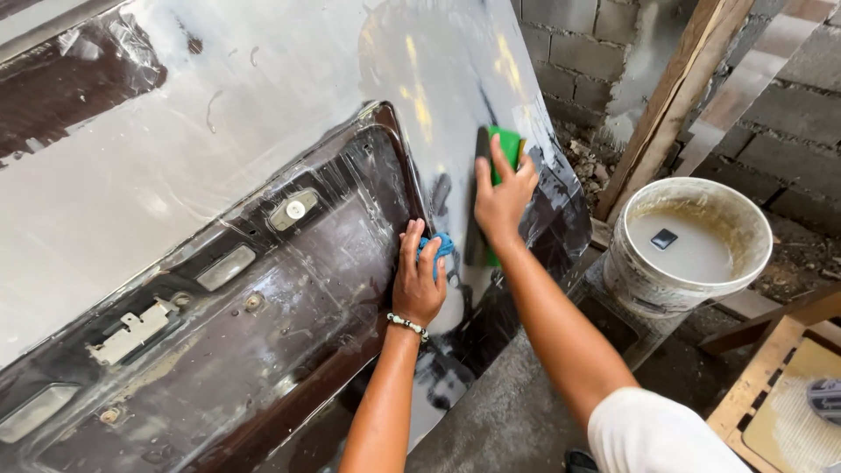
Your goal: The person sands a car part, likely a trunk lid, using a green sanding block and a blue cloth. They repeatedly wipe the surface with the cloth and sand it with the block, occasionally dipping the cloth into a bucket of water.
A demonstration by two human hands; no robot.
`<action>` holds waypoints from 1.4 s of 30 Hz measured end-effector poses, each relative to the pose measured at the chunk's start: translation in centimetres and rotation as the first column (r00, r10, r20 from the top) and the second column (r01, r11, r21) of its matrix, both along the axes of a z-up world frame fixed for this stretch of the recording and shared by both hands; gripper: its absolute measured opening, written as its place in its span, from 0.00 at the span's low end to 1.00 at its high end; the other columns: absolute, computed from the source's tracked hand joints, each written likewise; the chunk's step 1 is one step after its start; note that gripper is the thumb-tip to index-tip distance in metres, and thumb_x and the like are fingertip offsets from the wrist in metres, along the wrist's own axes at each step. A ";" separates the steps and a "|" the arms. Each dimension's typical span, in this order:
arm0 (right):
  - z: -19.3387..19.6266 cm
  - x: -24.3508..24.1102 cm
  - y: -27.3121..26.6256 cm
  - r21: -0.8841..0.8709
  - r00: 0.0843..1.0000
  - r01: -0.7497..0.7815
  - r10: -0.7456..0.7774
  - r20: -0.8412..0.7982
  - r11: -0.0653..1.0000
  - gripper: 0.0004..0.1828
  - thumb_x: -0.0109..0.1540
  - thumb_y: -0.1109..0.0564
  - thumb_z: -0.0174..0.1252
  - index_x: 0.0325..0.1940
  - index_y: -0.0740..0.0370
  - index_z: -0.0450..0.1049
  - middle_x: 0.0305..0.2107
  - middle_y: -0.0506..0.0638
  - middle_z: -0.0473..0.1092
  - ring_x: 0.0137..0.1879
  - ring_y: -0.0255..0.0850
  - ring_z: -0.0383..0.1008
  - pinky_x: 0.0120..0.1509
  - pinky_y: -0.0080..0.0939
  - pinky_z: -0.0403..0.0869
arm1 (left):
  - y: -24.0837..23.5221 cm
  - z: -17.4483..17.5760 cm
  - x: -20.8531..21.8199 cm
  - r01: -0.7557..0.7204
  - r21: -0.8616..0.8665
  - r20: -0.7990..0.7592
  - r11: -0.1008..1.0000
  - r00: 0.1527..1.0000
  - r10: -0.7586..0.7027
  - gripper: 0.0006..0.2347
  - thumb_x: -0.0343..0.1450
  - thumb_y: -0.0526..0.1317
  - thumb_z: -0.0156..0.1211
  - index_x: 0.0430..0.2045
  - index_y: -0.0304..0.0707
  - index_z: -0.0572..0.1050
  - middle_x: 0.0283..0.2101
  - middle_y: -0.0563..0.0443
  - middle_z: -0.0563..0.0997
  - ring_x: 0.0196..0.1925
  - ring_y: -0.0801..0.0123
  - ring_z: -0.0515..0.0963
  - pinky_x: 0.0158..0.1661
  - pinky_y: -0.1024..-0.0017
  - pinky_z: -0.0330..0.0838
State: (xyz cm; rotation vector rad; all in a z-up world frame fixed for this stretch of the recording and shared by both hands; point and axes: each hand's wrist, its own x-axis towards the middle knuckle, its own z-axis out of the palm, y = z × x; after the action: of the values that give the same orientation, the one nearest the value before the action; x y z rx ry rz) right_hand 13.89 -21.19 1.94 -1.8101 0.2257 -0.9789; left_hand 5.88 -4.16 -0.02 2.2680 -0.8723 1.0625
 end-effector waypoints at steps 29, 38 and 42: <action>2.4 3.9 -1.8 -0.088 0.991 -0.110 0.115 0.060 0.990 0.25 0.70 0.43 0.57 0.73 0.37 0.69 0.67 0.69 0.57 0.69 0.63 0.58 0.75 0.58 0.59 | -0.8 0.6 -0.3 -0.118 0.146 0.026 0.982 0.993 0.115 0.16 0.74 0.35 0.59 0.57 0.39 0.68 0.70 0.35 0.62 0.74 0.41 0.60 0.72 0.46 0.55; -4.0 1.7 -2.4 -0.130 0.982 -0.187 0.187 -0.019 0.974 0.26 0.66 0.46 0.59 0.70 0.37 0.71 0.65 0.69 0.57 0.69 0.62 0.56 0.72 0.57 0.58 | -3.7 5.9 5.3 -0.251 0.413 0.205 0.875 0.962 0.179 0.14 0.73 0.36 0.56 0.54 0.45 0.76 0.70 0.42 0.68 0.76 0.52 0.61 0.74 0.52 0.53; -2.2 7.2 -6.9 0.093 0.987 -0.113 0.123 -0.105 0.989 0.25 0.70 0.45 0.56 0.72 0.37 0.68 0.63 0.68 0.57 0.68 0.58 0.57 0.73 0.56 0.59 | -4.9 9.5 7.9 -0.217 0.481 0.179 0.850 0.973 0.146 0.10 0.70 0.36 0.58 0.45 0.43 0.78 0.65 0.41 0.71 0.73 0.49 0.64 0.71 0.50 0.54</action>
State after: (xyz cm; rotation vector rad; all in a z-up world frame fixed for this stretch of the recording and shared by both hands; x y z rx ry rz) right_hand 21.07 -28.05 -0.26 -1.7784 0.2230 -0.7754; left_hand 13.78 -9.08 9.47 2.7784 -1.1093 1.1932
